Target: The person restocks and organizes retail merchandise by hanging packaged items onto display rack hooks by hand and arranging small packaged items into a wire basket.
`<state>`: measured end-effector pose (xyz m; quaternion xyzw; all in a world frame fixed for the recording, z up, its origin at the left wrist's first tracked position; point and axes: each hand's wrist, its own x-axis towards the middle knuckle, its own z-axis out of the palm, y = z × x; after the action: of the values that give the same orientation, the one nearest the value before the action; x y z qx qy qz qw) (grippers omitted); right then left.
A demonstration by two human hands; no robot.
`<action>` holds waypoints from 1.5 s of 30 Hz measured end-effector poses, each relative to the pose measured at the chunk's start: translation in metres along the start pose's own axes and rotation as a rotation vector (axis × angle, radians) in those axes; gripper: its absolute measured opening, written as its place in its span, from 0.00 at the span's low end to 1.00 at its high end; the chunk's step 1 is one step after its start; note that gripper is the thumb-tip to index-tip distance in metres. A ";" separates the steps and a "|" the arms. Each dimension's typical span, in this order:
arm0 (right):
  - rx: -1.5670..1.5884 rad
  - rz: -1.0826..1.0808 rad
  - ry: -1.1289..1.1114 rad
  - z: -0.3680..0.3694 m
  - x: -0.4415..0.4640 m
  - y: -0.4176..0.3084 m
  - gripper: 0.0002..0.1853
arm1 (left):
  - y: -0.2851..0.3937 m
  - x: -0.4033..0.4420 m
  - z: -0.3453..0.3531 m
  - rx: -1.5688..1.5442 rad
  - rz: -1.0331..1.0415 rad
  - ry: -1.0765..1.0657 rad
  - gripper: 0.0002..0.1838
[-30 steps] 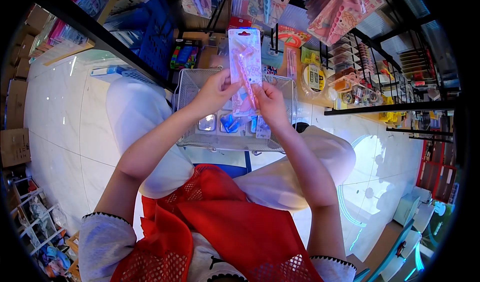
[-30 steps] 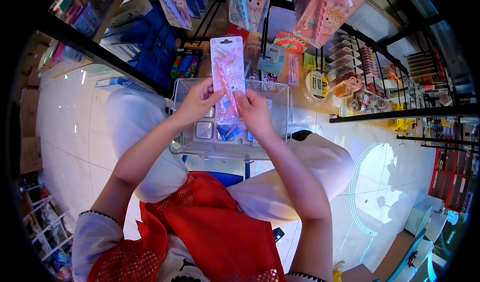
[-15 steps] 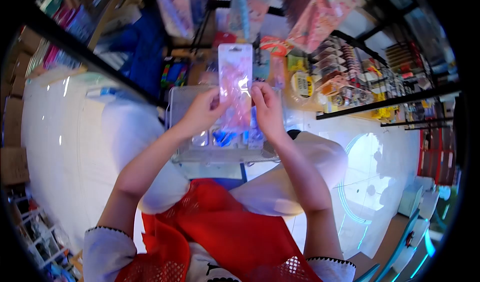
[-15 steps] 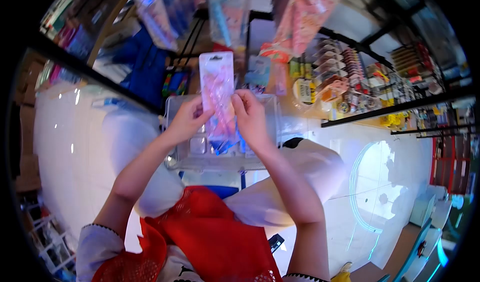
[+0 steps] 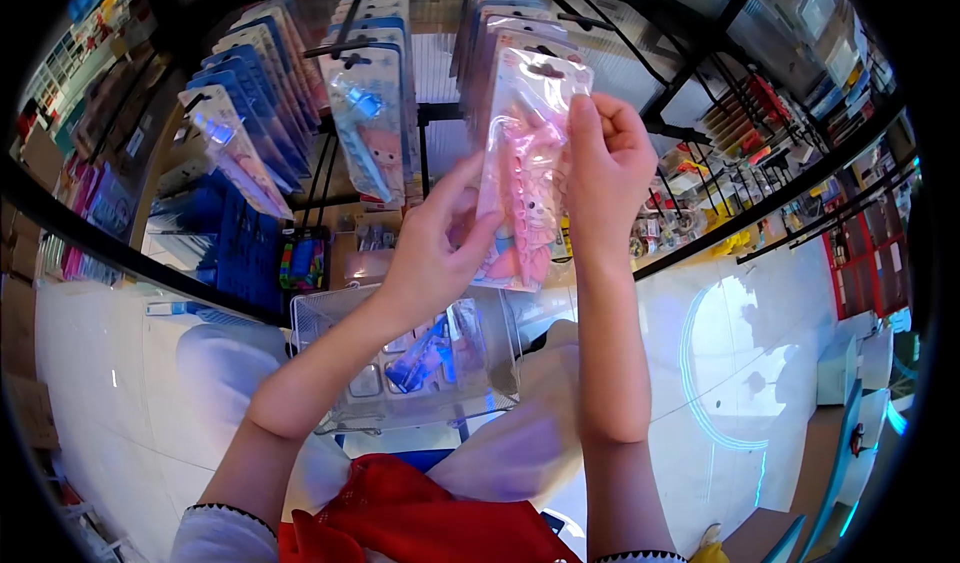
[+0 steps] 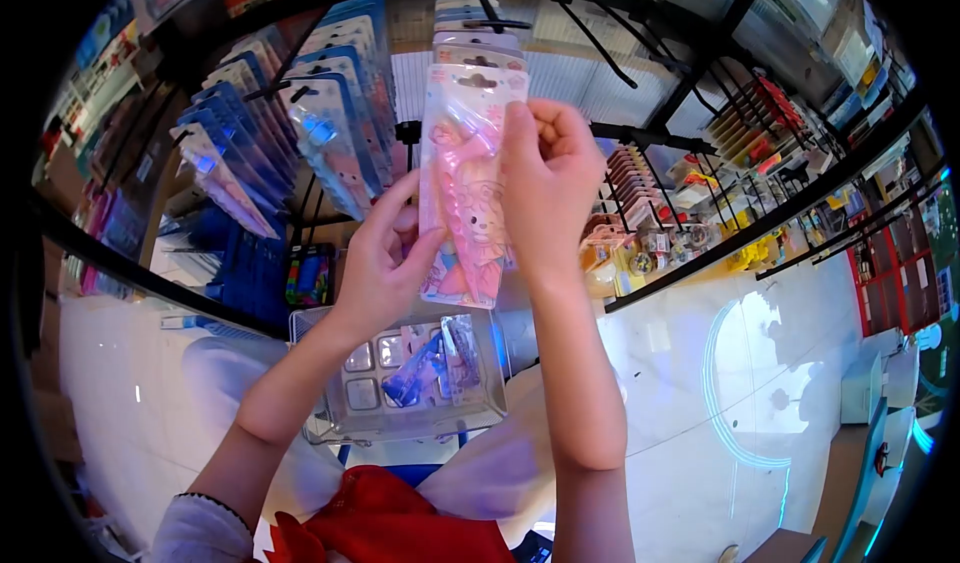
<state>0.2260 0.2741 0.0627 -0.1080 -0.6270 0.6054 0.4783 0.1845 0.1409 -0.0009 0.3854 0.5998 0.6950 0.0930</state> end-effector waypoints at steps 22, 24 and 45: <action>-0.173 -0.097 0.147 0.001 0.001 0.067 0.12 | -0.041 0.035 -0.003 0.569 0.321 0.325 0.21; -0.077 -0.093 0.128 -0.001 -0.009 0.067 0.16 | -0.042 0.037 -0.003 0.614 0.440 0.351 0.24; -0.034 -0.160 -0.296 -0.005 -0.015 0.075 0.31 | -0.046 0.045 0.039 0.180 0.391 0.137 0.39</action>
<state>0.2042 0.2853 -0.0097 0.0246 -0.7074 0.5640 0.4253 0.1632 0.2091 -0.0246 0.4528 0.5783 0.6680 -0.1194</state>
